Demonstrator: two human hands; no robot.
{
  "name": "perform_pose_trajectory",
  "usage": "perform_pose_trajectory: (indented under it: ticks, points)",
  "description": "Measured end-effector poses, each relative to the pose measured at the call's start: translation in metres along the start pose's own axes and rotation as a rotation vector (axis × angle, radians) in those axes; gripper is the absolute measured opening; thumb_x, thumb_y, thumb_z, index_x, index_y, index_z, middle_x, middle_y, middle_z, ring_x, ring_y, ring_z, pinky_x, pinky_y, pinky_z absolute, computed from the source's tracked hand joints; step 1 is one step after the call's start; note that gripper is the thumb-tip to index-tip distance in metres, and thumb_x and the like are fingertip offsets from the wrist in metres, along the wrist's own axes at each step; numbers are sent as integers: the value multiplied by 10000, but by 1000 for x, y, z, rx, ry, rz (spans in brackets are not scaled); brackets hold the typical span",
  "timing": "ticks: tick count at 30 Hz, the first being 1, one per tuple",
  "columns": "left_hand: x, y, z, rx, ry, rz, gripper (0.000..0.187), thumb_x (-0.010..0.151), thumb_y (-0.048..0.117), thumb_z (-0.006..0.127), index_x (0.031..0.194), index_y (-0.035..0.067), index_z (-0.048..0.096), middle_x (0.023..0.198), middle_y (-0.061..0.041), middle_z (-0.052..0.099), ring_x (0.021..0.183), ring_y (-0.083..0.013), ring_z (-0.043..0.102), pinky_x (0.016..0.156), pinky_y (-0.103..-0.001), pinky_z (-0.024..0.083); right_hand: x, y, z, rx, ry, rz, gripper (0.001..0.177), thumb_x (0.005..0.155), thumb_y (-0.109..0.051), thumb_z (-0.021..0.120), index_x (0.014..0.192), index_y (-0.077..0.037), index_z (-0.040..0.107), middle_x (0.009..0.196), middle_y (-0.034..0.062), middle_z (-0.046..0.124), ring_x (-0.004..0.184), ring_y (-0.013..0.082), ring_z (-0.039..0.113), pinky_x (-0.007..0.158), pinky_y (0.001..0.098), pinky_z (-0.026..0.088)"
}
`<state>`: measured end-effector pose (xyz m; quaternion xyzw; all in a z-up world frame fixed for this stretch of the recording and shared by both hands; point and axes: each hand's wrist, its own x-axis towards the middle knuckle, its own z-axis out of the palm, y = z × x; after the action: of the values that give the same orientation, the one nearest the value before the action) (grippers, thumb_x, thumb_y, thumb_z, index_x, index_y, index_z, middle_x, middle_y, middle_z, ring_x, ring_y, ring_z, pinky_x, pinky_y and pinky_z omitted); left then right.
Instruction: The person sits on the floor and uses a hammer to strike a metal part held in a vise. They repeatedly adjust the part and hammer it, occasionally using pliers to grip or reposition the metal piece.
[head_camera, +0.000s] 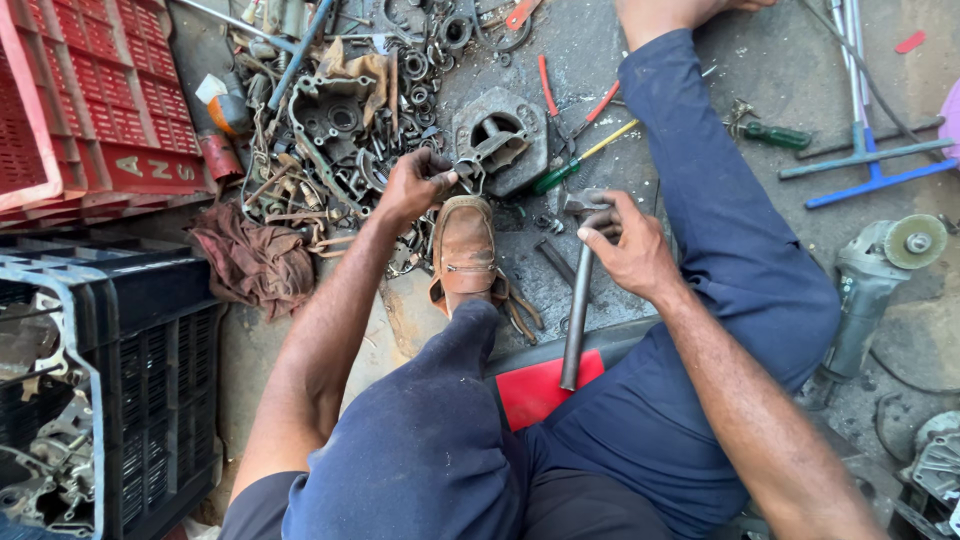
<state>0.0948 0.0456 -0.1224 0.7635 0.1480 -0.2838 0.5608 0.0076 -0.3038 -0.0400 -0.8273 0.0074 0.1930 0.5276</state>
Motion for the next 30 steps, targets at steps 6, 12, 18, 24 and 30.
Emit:
perform_pose_trajectory:
  ticks: [6,12,18,24,30]
  points:
    - [2,-28,1,-220,23,16,117,951,88,730,1038,25,684,904,-54,730,771,-114,666,652,-259,567,7,-7,8,-27,-18,21,496,908,-205,719,1340,-37,540,1036,146,753,931,235,749,764,386,591]
    - [-5,-34,6,-109,38,72,129,935,88,733,1042,25,700,913,-35,741,820,-113,666,750,-269,573,8,0,14,-81,-63,-11,484,909,-206,717,1340,-69,544,1034,157,750,950,267,755,821,394,602]
    - [-16,-14,3,228,20,141,145,923,96,761,1045,18,749,971,-53,774,889,-130,692,818,-315,574,9,-1,16,-156,-97,28,486,908,-218,700,1345,-81,537,1016,146,764,913,281,757,826,422,594]
    - [-19,-6,3,312,9,163,239,857,37,731,1095,60,744,1034,-67,791,928,-144,737,854,-307,586,7,0,18,-152,-95,43,504,899,-218,705,1349,-70,534,994,154,748,908,281,753,805,426,599]
    - [-32,6,3,437,53,203,241,878,114,761,1116,83,742,1047,-92,795,940,-164,754,854,-336,579,8,0,16,-261,-98,111,469,911,-235,703,1326,-72,557,983,157,757,906,295,750,813,452,582]
